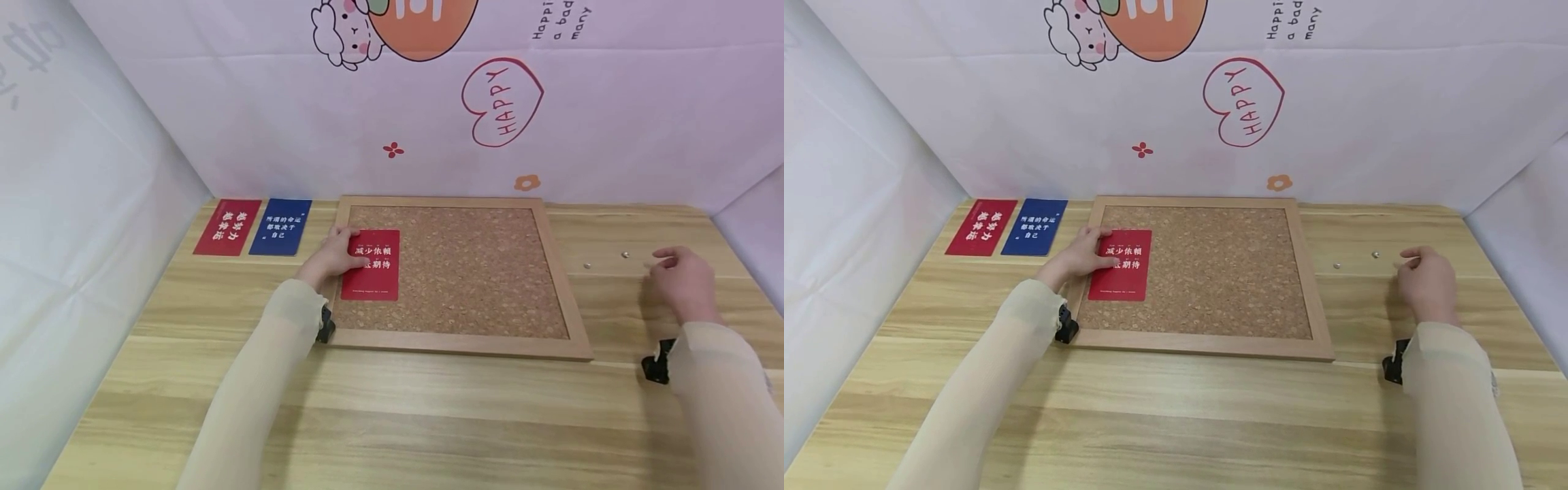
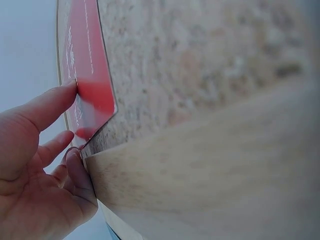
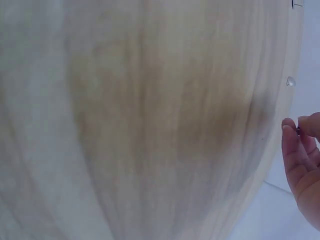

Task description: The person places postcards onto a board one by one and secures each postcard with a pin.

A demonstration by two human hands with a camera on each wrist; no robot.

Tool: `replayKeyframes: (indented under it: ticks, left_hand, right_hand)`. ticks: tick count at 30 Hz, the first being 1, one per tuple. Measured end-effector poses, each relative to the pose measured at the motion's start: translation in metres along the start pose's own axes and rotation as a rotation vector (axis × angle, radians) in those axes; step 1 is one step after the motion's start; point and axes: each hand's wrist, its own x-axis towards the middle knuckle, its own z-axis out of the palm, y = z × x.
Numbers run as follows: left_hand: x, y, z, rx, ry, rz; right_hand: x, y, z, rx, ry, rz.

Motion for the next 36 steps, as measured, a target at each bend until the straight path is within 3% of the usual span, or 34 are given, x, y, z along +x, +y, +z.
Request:
replayKeyframes:
  ticks: [9,20,36]
  left_hand:
    - [-0.001,0.001,-0.001,-0.011,0.000,-0.003]
    - [-0.002,0.001,-0.001,0.005,0.003,0.000]
    - [-0.001,-0.002,0.002,-0.011,0.009,0.004]
  right_hand:
    - [0.001,-0.013,0.000,0.092,0.055,0.002]
    - [0.006,-0.037,0.004,0.144,0.048,-0.060]
    - [0.014,-0.080,0.009,0.040,0.009,-0.070]
